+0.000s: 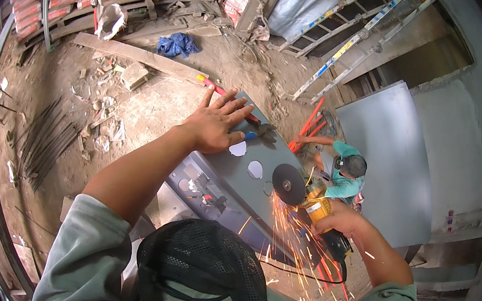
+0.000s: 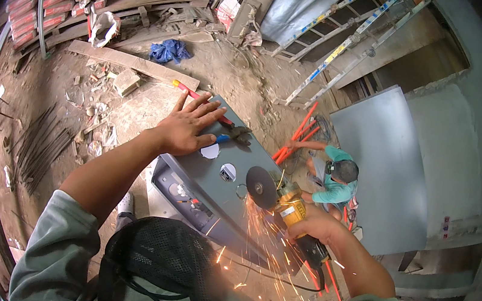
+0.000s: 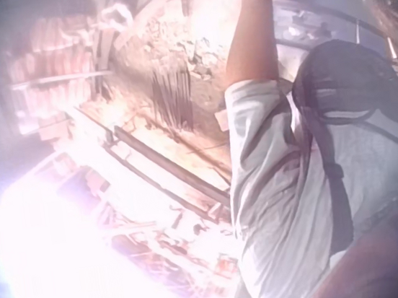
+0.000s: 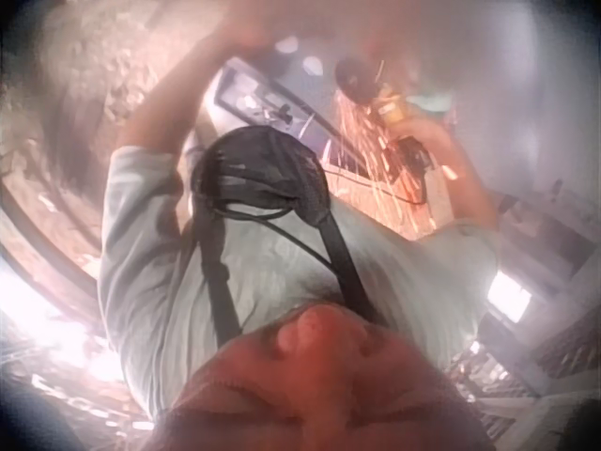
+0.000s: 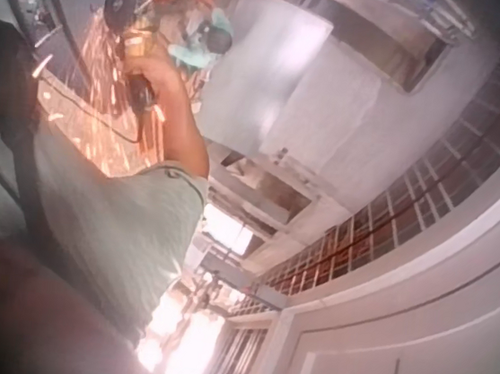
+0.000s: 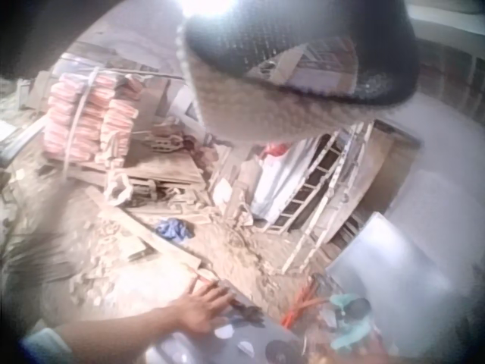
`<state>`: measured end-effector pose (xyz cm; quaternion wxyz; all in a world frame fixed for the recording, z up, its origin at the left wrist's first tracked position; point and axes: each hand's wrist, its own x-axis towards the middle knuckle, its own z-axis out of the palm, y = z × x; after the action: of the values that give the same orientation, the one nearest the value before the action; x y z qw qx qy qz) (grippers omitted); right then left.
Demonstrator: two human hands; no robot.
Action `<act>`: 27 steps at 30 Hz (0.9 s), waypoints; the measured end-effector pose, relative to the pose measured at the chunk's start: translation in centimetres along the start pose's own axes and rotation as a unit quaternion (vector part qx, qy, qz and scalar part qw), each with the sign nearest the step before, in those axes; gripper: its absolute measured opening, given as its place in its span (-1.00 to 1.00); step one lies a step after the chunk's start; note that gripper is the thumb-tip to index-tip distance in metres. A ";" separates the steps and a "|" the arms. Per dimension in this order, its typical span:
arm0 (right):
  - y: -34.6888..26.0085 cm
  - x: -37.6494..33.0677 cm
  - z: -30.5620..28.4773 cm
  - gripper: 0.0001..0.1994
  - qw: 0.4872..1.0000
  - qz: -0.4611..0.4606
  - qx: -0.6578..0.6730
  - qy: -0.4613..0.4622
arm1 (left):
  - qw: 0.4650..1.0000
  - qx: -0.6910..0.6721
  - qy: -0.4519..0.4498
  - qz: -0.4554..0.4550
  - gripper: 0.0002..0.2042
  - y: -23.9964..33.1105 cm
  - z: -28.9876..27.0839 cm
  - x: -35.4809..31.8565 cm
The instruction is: The person uses an angle grinder to cut circular holes in a gray metal electrical box. They reposition the box and continue cutting additional holes while another worker handles red pipes in the background.
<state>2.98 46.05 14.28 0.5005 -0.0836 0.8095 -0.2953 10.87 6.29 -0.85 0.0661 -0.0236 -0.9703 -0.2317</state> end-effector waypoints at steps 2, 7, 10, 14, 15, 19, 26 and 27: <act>0.9 0.2 -0.3 -0.57 0.999 -0.003 -0.037 0.031 | 1.000 0.000 -0.006 -0.001 -0.21 0.1 -0.2 0.0; -0.4 0.0 -0.5 -0.56 0.999 0.037 -0.004 -0.019 | 1.000 0.009 -0.015 -0.004 -0.22 0.1 -0.2 0.0; -0.6 -0.5 -1.0 -0.50 0.999 0.028 0.009 -0.019 | 1.000 0.018 -0.024 -0.005 -0.24 0.3 -0.3 0.2; -1.8 -0.9 -1.9 -0.41 1.000 0.020 -0.006 -0.015 | 1.000 0.017 -0.015 -0.001 -0.26 0.0 0.0 0.0; -1.8 -0.8 -2.4 -0.40 0.999 0.015 -0.021 -0.019 | 1.000 0.017 -0.011 0.001 -0.26 -0.1 0.1 0.1; -2.5 -0.1 -3.3 -0.38 0.998 0.032 -0.051 -0.036 | 1.000 -0.003 0.003 0.011 -0.23 -0.4 0.3 0.1; -3.2 1.2 -4.1 -0.37 0.995 0.021 -0.089 -0.047 | 1.000 -0.011 0.012 0.015 -0.17 -0.3 0.1 -0.1; -3.3 1.4 -4.2 -0.37 0.994 0.021 -0.095 -0.046 | 1.000 -0.012 0.015 0.015 -0.17 -0.3 0.1 -0.2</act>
<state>-1.83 44.47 16.42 0.5330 -0.1279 0.8116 -0.2022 11.01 6.05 -1.14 0.0840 -0.0355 -0.9657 -0.2429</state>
